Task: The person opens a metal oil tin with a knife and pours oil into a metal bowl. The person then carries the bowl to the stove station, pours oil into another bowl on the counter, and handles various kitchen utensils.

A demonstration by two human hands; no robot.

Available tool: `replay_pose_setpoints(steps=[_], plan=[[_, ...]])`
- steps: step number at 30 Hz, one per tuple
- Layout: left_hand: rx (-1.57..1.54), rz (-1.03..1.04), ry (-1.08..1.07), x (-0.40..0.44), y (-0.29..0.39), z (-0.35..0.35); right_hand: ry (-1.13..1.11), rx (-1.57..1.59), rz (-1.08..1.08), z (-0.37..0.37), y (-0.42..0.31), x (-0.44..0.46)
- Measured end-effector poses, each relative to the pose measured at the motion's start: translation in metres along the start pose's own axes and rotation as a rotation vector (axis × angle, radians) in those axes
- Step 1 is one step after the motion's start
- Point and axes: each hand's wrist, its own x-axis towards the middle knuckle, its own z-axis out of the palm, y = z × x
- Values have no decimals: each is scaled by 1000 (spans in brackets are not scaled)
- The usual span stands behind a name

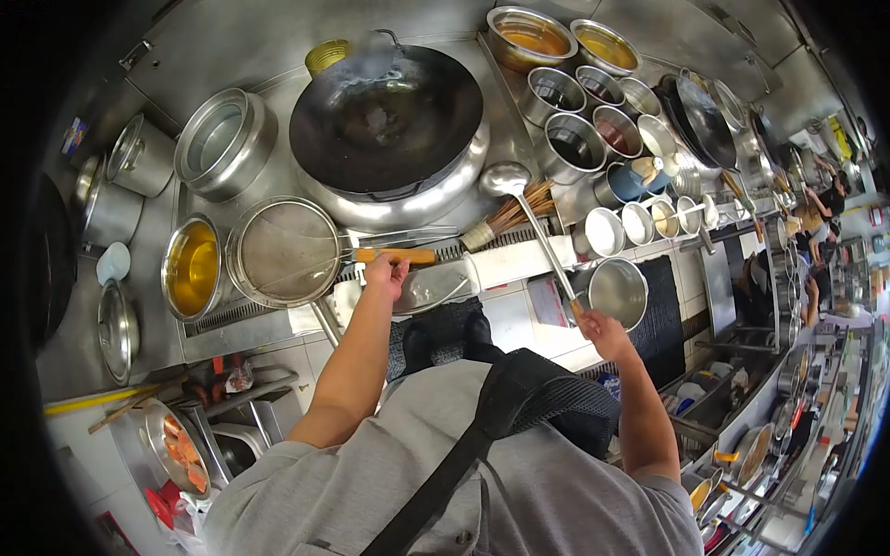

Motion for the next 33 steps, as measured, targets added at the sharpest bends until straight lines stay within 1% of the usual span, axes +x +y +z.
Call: replay_pose_setpoints(steps=[1, 2, 3, 5, 7, 8, 9, 11, 13, 15, 16, 17, 19, 20, 21, 22, 24, 25, 27, 28, 29, 31, 33], plan=[[-5, 8, 4, 7, -3, 7, 4, -115, 17, -8, 8, -1], [-16, -9, 76, 13, -4, 12, 10, -229, 34, -16, 16, -2], [-27, -26, 150, 20, -6, 16, 5, -224, 25, -21, 31, -3], [2, -3, 163, 26, -11, 23, 8, -167, 82, -29, 62, -8], [1, 89, 208, 24, -18, 31, -14, -146, 109, -35, 80, -11], [-13, 98, 179, 20, -19, 33, -21, -133, 138, -38, 88, -11], [-17, 106, 195, 12, -21, 33, -37, -130, 130, -39, 103, -9], [-5, 161, 69, -8, -22, 29, -44, -93, 105, -36, 131, -4], [-11, 168, 75, -28, -21, 22, -70, -88, 70, -35, 138, 1], [21, 152, -43, -46, -19, 13, -75, -34, 59, -38, 129, 7], [33, 169, -53, -54, -17, 9, -87, -43, 51, -40, 126, 13], [19, 189, -38, -62, -15, 4, -104, -45, 28, -41, 132, 20], [-28, 139, -86, -77, -9, -5, -81, 15, -14, -39, 151, 35], [-13, 141, -126, -91, -5, -8, -72, 51, -24, -37, 154, 43], [-23, 156, -115, -103, -1, -10, -85, 51, -40, -37, 158, 52], [-5, 160, -138, -116, 2, -11, -108, 49, -13, -37, 162, 61], [31, 188, -167, -140, 13, -15, -155, 62, 11, -36, 154, 73], [19, 205, -155, -150, 20, -20, -169, 59, -8, -36, 144, 79], [9, 246, -199, -169, 40, -36, -164, 8, -89, -34, 141, 88], [-1, 285, -199, -176, 52, -46, -175, 20, -59, -33, 138, 92], [-2, 316, -176, -191, 70, -53, -189, 17, -84, -32, 127, 93], [11, 389, -205, -185, 104, -93, -150, 99, 38, -29, 108, 89], [15, 457, -212, -191, 145, -128, -243, 473, 158, 2, 205, 125]])
